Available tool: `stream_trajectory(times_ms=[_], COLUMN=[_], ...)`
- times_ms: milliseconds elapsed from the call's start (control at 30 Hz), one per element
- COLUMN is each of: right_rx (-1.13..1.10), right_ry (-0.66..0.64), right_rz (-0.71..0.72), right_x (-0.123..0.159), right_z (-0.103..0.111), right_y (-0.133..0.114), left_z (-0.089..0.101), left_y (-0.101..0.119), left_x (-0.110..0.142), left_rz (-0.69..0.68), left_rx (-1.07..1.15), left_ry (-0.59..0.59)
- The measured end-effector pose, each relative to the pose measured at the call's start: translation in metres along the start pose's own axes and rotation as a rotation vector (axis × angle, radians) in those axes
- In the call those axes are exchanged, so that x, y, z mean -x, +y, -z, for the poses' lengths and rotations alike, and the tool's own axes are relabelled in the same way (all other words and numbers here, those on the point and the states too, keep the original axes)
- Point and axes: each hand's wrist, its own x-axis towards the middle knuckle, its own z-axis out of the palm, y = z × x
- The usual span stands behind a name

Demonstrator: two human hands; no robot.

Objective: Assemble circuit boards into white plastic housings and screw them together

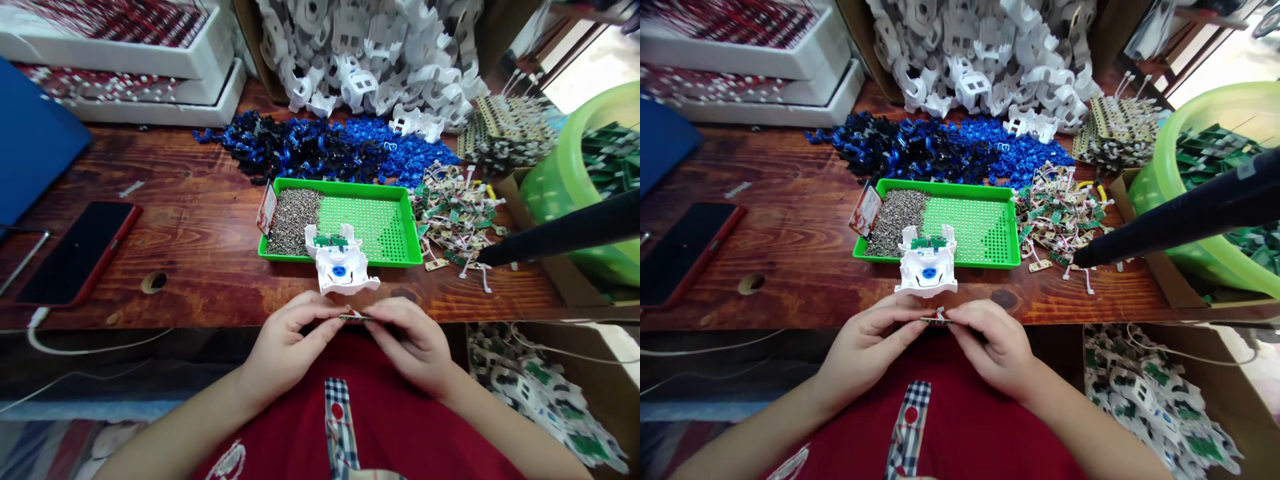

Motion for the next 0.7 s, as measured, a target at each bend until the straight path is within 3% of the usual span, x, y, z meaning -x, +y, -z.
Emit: stream_trajectory(times_ms=[167, 267, 333, 433, 467, 500, 533, 633, 667, 700], right_rx=[-0.015, -0.02, -0.024, -0.026, -0.032, -0.045, -0.062, -0.119, -0.136, -0.153], right_ry=[-0.031, -0.019, -0.04, -0.108, -0.136, -0.163, -0.189, -0.28, -0.309, -0.337], right_rz=[0.009, 0.007, 0.022, 0.035, 0.035, 0.034, 0.033, 0.038, 0.042, 0.041], right_x=[-0.003, -0.004, -0.004, -0.002, -0.001, 0.0, 0.0, 0.002, 0.002, 0.001], right_z=[-0.002, 0.001, 0.006, 0.016, 0.019, 0.021, 0.022, 0.023, 0.023, 0.023], right_y=[0.004, 0.009, 0.013, 0.019, 0.022, 0.024, 0.025, 0.029, 0.029, 0.03], left_z=[0.003, 0.015, 0.033, 0.066, 0.075, 0.082, 0.086, 0.087, 0.085, 0.083], left_y=[0.0, 0.008, 0.024, 0.063, 0.076, 0.087, 0.096, 0.102, 0.098, 0.093], left_x=[-0.005, -0.006, -0.006, -0.009, -0.014, -0.023, -0.036, -0.099, -0.124, -0.149], left_rz=[0.112, 0.146, 0.137, 0.019, -0.012, -0.046, -0.098, -0.211, -0.198, -0.147], left_rx=[-0.052, -0.163, -0.31, -0.486, -0.501, -0.519, -0.546, -0.877, -1.049, -1.215], left_ry=[-0.073, -0.173, -0.336, -0.711, -0.774, -0.741, -0.609, -0.033, 0.058, 0.026])
